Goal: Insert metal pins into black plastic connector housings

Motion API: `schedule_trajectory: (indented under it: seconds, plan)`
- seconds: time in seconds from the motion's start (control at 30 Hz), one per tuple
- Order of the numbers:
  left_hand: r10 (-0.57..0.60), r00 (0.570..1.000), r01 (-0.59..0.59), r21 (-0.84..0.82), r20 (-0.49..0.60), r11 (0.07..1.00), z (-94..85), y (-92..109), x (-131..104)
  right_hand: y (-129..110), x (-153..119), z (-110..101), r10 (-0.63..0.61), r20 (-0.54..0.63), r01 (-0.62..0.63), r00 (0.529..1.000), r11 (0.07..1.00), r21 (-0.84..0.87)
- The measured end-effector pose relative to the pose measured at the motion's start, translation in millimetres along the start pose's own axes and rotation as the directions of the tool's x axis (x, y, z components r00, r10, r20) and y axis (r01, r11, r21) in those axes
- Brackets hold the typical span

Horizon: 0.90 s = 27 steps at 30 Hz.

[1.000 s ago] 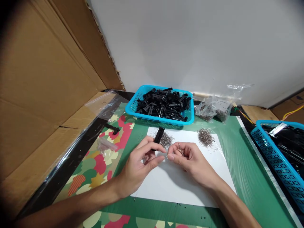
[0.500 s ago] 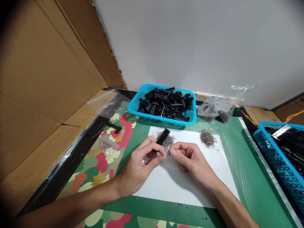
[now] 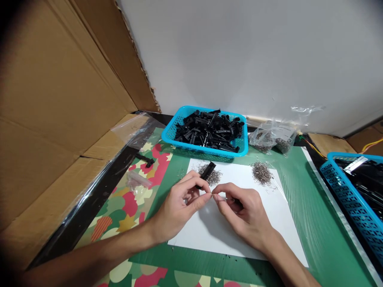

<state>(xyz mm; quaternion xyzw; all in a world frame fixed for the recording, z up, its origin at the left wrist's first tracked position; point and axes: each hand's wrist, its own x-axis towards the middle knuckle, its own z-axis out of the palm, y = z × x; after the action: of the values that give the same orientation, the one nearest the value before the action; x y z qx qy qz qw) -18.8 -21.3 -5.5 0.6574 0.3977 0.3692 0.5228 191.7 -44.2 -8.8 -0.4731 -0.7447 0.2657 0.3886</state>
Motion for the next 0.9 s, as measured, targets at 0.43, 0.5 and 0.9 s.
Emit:
schedule_trajectory:
  seconds: [0.43, 0.5, 0.9]
  plan:
    - [0.003, 0.999, -0.003, 0.014, 0.048, 1.0, -2.7, -4, -3, -2, -1, -3, -0.132, -0.282, 0.07, 0.95, 0.973, -0.22]
    - [-0.018, 0.999, 0.021, -0.061, 0.044, 0.998, -0.1, -7, -4, -4, -1, -3, -0.161, -0.288, 0.097, 0.944, 0.97, -0.224]
    - [-0.016, 0.993, 0.012, -0.03, -0.118, 0.999, 2.7, -7, -4, -10, -2, -3, -0.247, -0.15, 0.213, 0.957, 0.953, -0.215]
